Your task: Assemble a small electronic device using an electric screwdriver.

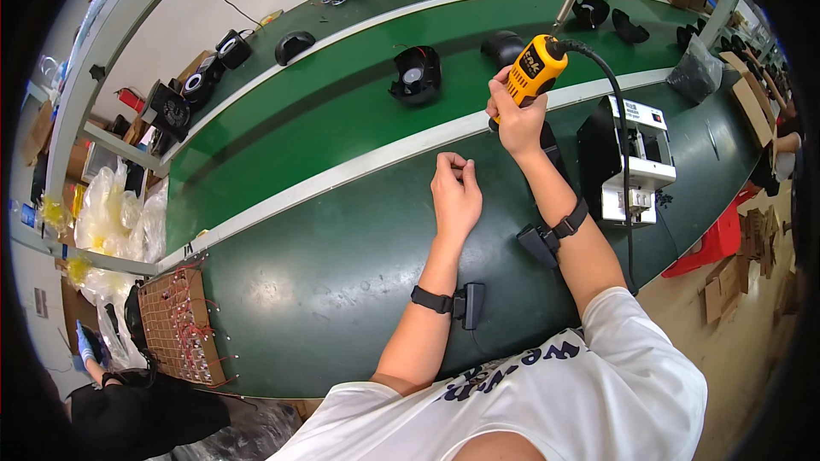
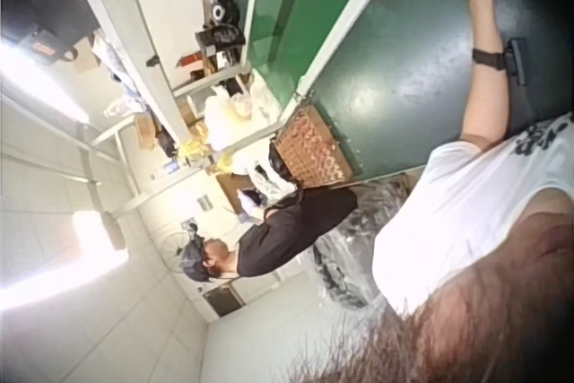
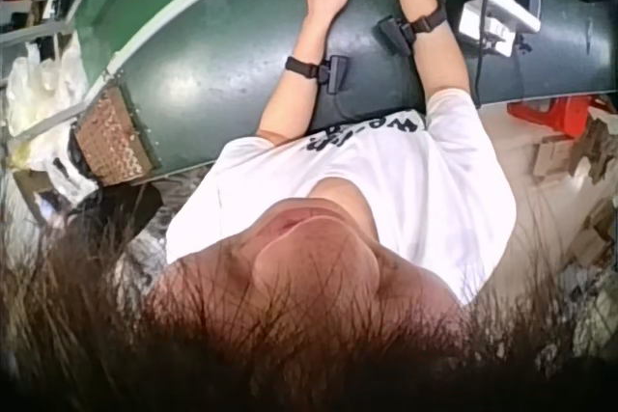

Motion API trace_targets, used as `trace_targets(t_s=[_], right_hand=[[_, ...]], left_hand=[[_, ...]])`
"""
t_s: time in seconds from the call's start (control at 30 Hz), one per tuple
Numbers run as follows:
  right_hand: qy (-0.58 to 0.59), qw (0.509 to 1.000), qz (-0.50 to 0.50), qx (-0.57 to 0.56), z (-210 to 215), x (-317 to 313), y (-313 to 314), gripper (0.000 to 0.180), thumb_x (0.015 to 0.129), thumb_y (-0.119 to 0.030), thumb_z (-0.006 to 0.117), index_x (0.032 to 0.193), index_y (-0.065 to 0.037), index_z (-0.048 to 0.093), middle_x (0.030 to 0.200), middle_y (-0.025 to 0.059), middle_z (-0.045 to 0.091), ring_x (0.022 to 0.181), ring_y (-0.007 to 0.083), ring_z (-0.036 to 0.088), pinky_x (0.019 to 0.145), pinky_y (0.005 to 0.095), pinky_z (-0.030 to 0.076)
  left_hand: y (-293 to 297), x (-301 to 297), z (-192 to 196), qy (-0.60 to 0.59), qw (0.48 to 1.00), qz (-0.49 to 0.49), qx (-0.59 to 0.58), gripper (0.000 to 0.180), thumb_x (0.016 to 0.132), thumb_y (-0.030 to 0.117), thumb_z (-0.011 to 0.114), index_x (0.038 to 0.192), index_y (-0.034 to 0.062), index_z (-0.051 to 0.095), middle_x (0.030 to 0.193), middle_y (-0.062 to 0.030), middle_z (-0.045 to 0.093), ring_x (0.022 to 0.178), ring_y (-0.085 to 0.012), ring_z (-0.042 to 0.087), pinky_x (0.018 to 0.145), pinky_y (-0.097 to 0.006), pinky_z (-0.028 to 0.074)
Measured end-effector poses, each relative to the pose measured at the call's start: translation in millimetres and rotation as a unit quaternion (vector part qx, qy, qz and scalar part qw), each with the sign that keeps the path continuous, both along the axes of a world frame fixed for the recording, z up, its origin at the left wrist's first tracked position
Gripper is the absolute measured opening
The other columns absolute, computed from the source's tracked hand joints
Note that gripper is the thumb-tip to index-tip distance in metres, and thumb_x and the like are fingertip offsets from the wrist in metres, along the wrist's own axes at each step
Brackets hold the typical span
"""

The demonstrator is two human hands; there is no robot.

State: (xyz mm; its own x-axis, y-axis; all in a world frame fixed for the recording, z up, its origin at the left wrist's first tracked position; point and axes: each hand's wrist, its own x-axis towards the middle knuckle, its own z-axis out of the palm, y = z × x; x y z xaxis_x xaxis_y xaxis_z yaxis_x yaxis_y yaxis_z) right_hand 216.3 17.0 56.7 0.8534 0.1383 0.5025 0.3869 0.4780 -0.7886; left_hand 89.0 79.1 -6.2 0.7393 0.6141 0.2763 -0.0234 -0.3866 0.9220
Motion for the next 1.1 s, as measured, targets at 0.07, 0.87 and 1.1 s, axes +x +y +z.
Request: trace_targets(t_s=[0.07,0.87,1.1], right_hand=[[0.003,1.0,0.005,-0.007,-0.9,-6.2,1.4,0.009,0.09,-0.005,0.068,0.093,-0.002,0.06,0.071,-0.0006,0.059,0.056,0.0057,0.056,0.052,0.0214,0.046],[-0.025,1.0,-0.014,-0.001,-3.6,8.6,-5.0,0.013,0.09,-0.001,0.067,0.099,-0.002,0.058,0.071,0.0014,0.059,0.057,0.0087,0.057,0.055,0.024,0.048],[-0.036,0.999,-0.019,-0.017,-8.7,10.0,-3.4,0.012,0.091,-0.003,0.067,0.098,-0.002,0.058,0.07,0.0011,0.06,0.058,0.008,0.057,0.055,0.0233,0.047]], left_hand=[[-1.5,-2.7,-4.8,-0.002,1.0,-0.004,-0.02,0.011,0.095,0.004,0.06,0.095,-0.0005,0.049,0.074,-0.0132,0.06,0.065,-0.0252,0.062,0.064,-0.038,0.05],[0.4,-6.4,-8.8,0.037,0.999,-0.02,-0.002,0.01,0.1,0.007,0.055,0.099,0.0018,0.047,0.085,-0.01,0.062,0.071,-0.0184,0.065,0.067,-0.033,0.052],[-1.0,-5.3,-7.2,0.012,1.0,-0.015,-0.015,0.011,0.096,0.004,0.056,0.097,0.0017,0.045,0.075,-0.0116,0.059,0.066,-0.023,0.06,0.067,-0.037,0.049]])
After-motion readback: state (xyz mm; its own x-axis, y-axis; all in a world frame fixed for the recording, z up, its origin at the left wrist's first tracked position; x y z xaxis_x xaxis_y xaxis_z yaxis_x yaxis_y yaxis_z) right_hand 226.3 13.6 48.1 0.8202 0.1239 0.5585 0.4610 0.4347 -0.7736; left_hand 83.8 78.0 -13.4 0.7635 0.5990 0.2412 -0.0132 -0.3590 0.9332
